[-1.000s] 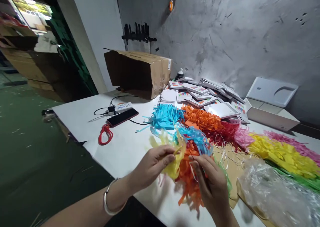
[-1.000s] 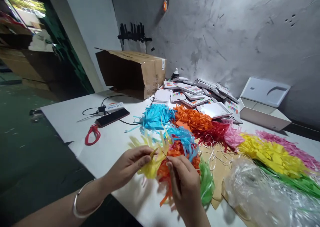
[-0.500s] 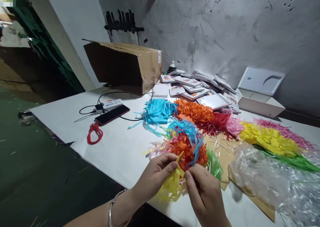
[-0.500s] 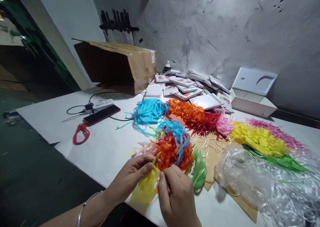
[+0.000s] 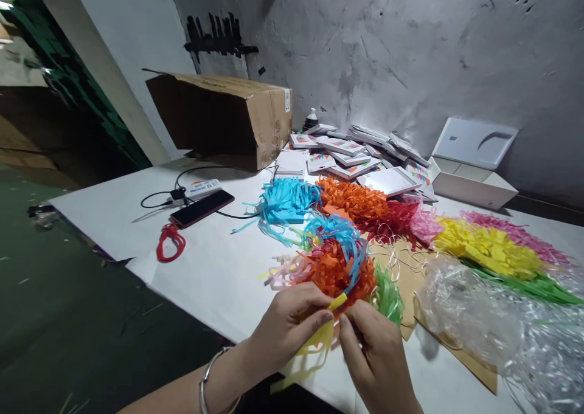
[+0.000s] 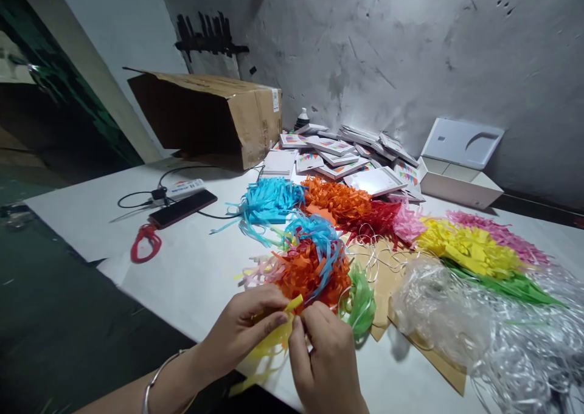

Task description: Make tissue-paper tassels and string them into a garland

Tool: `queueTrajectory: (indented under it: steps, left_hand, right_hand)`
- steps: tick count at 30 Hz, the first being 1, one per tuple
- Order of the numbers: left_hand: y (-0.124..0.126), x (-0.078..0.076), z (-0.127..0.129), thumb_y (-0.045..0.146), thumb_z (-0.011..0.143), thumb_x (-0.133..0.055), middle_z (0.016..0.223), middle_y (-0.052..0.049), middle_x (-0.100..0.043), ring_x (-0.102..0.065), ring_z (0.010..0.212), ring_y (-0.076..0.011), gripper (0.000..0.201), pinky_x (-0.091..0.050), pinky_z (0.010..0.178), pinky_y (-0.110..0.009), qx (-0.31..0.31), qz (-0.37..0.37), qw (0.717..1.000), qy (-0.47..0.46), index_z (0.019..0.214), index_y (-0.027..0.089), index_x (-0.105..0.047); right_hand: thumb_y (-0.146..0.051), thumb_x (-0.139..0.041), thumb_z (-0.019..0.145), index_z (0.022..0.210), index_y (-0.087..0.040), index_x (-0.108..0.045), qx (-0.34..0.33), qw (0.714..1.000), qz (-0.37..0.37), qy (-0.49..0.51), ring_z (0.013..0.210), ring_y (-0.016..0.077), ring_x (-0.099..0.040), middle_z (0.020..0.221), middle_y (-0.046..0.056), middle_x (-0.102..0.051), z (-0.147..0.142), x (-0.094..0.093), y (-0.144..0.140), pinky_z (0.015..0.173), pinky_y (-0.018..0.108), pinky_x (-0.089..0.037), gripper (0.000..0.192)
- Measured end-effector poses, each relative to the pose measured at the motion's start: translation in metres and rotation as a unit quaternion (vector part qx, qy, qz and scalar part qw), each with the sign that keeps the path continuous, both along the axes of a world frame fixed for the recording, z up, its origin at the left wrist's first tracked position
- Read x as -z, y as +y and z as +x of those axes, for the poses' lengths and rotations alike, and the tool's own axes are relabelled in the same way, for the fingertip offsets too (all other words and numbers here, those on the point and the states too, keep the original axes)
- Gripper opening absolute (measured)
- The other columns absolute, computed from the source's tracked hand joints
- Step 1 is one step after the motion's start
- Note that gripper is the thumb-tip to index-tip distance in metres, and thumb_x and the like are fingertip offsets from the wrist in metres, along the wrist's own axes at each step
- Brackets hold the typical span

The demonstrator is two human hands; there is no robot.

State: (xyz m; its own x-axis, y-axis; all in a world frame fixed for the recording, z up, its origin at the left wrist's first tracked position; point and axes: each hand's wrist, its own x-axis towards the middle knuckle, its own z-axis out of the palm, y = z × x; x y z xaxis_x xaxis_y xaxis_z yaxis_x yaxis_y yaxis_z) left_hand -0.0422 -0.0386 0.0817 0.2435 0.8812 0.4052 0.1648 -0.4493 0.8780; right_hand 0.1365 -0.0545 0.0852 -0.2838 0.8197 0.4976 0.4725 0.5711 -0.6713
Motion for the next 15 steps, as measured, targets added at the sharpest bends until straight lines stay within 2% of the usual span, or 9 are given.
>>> queueTrajectory:
  steps: [2,6,10,13,15]
  left_hand:
    - [-0.001,0.0,0.0,0.027,0.094,-0.062,0.079,-0.006,-0.07,-0.064,0.072,-0.0169,0.015,-0.048,0.067,-0.026,0.012,0.019,1.0,0.017,0.094,0.017,-0.074]
    - [-0.001,0.0,-0.001,0.024,0.094,-0.061,0.077,-0.006,-0.067,-0.062,0.07,-0.0162,0.014,-0.047,0.064,-0.024,-0.009,0.046,0.998,0.043,0.091,0.016,-0.072]
    - [-0.001,0.0,-0.001,0.021,0.094,-0.06,0.077,-0.006,-0.067,-0.062,0.069,-0.0157,0.013,-0.046,0.062,-0.023,-0.015,0.055,0.996,0.065,0.093,0.016,-0.072]
    - [-0.002,0.001,-0.001,0.018,0.094,-0.058,0.077,-0.006,-0.067,-0.062,0.07,-0.0156,0.014,-0.046,0.063,-0.023,-0.018,0.069,0.995,0.071,0.091,0.016,-0.072]
    - [-0.002,0.001,-0.001,0.018,0.094,-0.058,0.077,-0.006,-0.067,-0.062,0.071,-0.0158,0.014,-0.046,0.064,-0.024,-0.02,0.072,0.994,0.079,0.09,0.016,-0.071]
  right_hand:
    - [-0.023,-0.044,0.1,0.073,-0.021,-0.052,-0.002,1.0,-0.016,0.011,0.059,0.0125,-0.052,0.066,-0.002,-0.053,0.001,0.001,0.002,0.056,0.026,-0.034,0.028]
    - [-0.025,-0.046,0.101,0.078,-0.021,-0.06,-0.015,0.998,-0.053,0.025,0.062,0.0122,-0.057,0.068,-0.001,-0.06,0.002,0.004,0.005,0.058,0.023,-0.039,0.028]
    - [-0.026,-0.046,0.102,0.076,-0.021,-0.058,0.029,0.999,-0.034,0.015,0.06,0.0129,-0.056,0.067,-0.001,-0.058,0.001,0.009,0.001,0.057,0.025,-0.038,0.029]
    - [-0.025,-0.046,0.102,0.074,-0.021,-0.056,0.005,0.999,-0.041,0.019,0.058,0.0119,-0.055,0.064,-0.002,-0.055,0.0,0.011,-0.003,0.056,0.024,-0.038,0.03]
    - [-0.02,-0.046,0.101,0.077,-0.021,-0.056,0.005,1.0,0.002,-0.007,0.059,0.012,-0.056,0.066,-0.001,-0.056,0.0,0.013,-0.004,0.056,0.023,-0.039,0.026]
